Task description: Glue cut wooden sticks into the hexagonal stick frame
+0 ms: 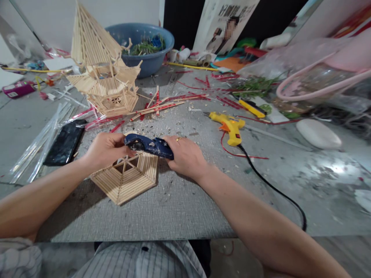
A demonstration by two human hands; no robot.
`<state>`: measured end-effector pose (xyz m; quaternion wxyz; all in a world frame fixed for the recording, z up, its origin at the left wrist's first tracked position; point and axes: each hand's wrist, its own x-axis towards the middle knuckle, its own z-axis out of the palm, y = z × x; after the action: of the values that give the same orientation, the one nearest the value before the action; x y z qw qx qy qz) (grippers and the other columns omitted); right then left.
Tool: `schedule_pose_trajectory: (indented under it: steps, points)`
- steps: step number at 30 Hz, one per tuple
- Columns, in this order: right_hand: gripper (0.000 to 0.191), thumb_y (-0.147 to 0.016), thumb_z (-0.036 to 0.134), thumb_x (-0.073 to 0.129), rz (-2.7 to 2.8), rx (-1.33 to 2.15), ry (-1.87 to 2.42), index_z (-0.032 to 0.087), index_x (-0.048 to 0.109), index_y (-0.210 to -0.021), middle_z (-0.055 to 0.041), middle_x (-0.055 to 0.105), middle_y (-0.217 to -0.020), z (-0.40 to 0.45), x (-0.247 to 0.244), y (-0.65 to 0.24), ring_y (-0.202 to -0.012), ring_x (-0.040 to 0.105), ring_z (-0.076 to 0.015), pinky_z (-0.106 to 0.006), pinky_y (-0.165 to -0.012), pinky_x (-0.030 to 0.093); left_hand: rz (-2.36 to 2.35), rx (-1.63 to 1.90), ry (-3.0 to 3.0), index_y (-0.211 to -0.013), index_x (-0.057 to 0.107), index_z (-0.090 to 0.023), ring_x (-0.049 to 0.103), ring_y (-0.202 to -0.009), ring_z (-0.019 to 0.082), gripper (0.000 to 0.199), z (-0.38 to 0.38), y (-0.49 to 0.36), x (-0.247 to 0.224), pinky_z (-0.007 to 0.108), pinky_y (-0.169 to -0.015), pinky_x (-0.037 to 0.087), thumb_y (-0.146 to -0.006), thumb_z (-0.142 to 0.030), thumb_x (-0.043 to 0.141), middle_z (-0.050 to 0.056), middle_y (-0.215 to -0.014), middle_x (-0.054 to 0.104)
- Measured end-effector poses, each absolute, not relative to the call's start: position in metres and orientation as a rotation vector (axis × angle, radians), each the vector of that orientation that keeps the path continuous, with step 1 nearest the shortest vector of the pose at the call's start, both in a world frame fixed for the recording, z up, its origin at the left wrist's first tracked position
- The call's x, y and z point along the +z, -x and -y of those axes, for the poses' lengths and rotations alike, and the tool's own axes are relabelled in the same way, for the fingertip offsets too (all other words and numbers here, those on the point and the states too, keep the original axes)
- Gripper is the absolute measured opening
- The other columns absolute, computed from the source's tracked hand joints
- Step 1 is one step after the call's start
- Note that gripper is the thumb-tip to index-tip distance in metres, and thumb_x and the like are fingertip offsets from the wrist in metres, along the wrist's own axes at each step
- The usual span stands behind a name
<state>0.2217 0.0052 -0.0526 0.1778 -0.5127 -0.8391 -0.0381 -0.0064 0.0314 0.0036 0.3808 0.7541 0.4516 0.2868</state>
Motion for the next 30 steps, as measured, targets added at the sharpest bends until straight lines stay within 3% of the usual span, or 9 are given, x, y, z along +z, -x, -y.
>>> schedule_pose_trajectory:
  steps: [6, 30]
  points:
    - [0.043, -0.069, 0.019, 0.051, 2.355, -0.115, 1.46, 0.018, 0.053, -0.112, -0.0094, 0.068, -0.091, -0.0053, -0.054, -0.2223, -0.075, 0.062, -0.0227, -0.033, -0.065, 0.044, -1.103, 0.763, -1.973, -0.058, 0.065, -0.014, 0.052, -0.051, 0.005, 0.01, -0.0329, 0.009, 0.0004, 0.013, -0.046, 0.037, -0.067, -0.013, 0.06, -0.003, -0.054, 0.063]
    - [0.043, -0.07, 0.019, 0.052, 2.412, -0.061, 1.49, 0.013, 0.054, -0.113, -0.012, 0.068, -0.096, -0.0041, -0.0459, -0.2205, -0.085, 0.063, -0.0238, -0.033, -0.071, 0.045, -1.13, 0.705, -2.05, -0.061, 0.064, -0.012, 0.048, -0.053, 0.005, 0.01, -0.0324, 0.0084, 0.0026, 0.014, -0.046, 0.034, -0.068, -0.015, 0.058, -0.004, -0.055, 0.059]
